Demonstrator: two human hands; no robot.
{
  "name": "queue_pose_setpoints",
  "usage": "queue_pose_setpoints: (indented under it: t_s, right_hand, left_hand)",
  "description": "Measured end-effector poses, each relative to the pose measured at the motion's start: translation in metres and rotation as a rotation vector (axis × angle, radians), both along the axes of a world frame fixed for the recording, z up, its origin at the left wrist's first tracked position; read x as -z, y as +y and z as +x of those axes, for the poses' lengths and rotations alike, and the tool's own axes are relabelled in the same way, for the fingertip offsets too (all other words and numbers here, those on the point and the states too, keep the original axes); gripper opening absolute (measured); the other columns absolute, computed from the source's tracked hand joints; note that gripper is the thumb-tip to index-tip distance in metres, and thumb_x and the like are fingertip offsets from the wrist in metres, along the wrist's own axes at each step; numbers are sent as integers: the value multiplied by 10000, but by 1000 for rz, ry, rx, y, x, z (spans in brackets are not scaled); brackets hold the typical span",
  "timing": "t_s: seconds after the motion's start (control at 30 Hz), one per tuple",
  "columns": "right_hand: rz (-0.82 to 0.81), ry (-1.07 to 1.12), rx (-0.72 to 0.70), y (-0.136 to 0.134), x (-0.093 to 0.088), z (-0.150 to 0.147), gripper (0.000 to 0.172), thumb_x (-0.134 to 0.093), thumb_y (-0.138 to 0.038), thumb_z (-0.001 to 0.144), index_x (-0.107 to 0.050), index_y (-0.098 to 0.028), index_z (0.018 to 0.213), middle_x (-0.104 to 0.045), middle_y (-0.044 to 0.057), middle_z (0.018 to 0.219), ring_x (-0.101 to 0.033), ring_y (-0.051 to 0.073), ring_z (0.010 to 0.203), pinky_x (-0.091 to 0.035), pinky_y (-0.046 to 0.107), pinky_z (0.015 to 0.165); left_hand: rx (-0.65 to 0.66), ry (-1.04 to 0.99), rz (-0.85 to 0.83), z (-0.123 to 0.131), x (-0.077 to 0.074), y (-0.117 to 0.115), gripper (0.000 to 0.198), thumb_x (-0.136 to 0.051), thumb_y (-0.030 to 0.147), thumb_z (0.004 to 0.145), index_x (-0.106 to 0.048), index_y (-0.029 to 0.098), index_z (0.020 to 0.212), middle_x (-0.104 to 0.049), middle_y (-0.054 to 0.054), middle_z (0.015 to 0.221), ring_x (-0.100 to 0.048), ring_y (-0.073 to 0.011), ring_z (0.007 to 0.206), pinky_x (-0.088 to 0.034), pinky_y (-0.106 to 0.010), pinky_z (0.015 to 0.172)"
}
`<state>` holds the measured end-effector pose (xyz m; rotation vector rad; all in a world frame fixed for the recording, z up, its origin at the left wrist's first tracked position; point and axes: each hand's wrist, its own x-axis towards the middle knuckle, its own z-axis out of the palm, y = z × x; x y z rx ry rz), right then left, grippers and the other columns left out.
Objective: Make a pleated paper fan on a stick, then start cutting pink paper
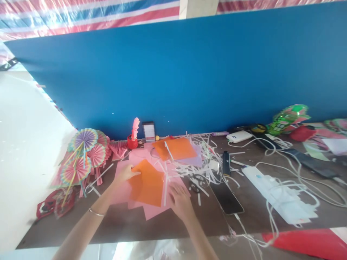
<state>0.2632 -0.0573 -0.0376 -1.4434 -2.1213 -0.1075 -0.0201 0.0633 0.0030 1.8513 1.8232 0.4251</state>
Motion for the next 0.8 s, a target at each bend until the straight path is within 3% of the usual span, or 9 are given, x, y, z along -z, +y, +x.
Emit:
queue_pose_setpoints:
  t_s: [0.2, 0.4, 0.5, 0.63, 0.8]
  right_hand:
    - [-49, 4, 14, -2, -2, -2, 306, -426, -226, 836, -628, -213, 1065, -644, 79, 1092, -578, 227, 1046, -458, 404, 909]
    - [-57, 25, 22, 8, -7, 6, 280, -413, -237, 843, -646, -210, 994, -625, 78, 1111, -536, 244, 1100, -431, 443, 924]
    - [-101, -6, 33, 37, -30, 11, 292, -409, -228, 845, -635, -225, 1030, -595, 62, 1166, -494, 230, 1146, -388, 416, 966]
    - [-271, -79, 200, 99, -62, 11, 306, -403, -202, 835, -628, -209, 1042, -625, 73, 1080, -545, 197, 1047, -408, 337, 902]
    - [-324, -118, 302, 161, -73, 3, 248, -507, -301, 813, -658, -163, 953, -646, 119, 951, -598, 228, 881, -425, 343, 757]
  left_hand:
    - [58, -53, 61, -16, 2, -6, 311, -558, 405, 731, -555, 153, 914, -620, -48, 888, -579, -201, 857, -424, -259, 712]
    - [35, -75, 146, -39, 3, -10, 239, -407, 318, 833, -559, 148, 761, -588, -8, 683, -571, -156, 690, -399, -241, 646]
    - [-4, -86, 194, -38, 9, -17, 258, -370, 283, 854, -574, 147, 775, -589, -12, 663, -570, -152, 671, -386, -238, 632]
    - [-17, -118, 220, -29, 15, -23, 219, -402, 199, 838, -608, 159, 901, -654, -61, 840, -598, -178, 787, -399, -248, 660]
    - [-37, -131, 229, -23, 15, -26, 247, -387, 124, 829, -625, 154, 890, -663, -70, 823, -603, -179, 742, -403, -261, 654]
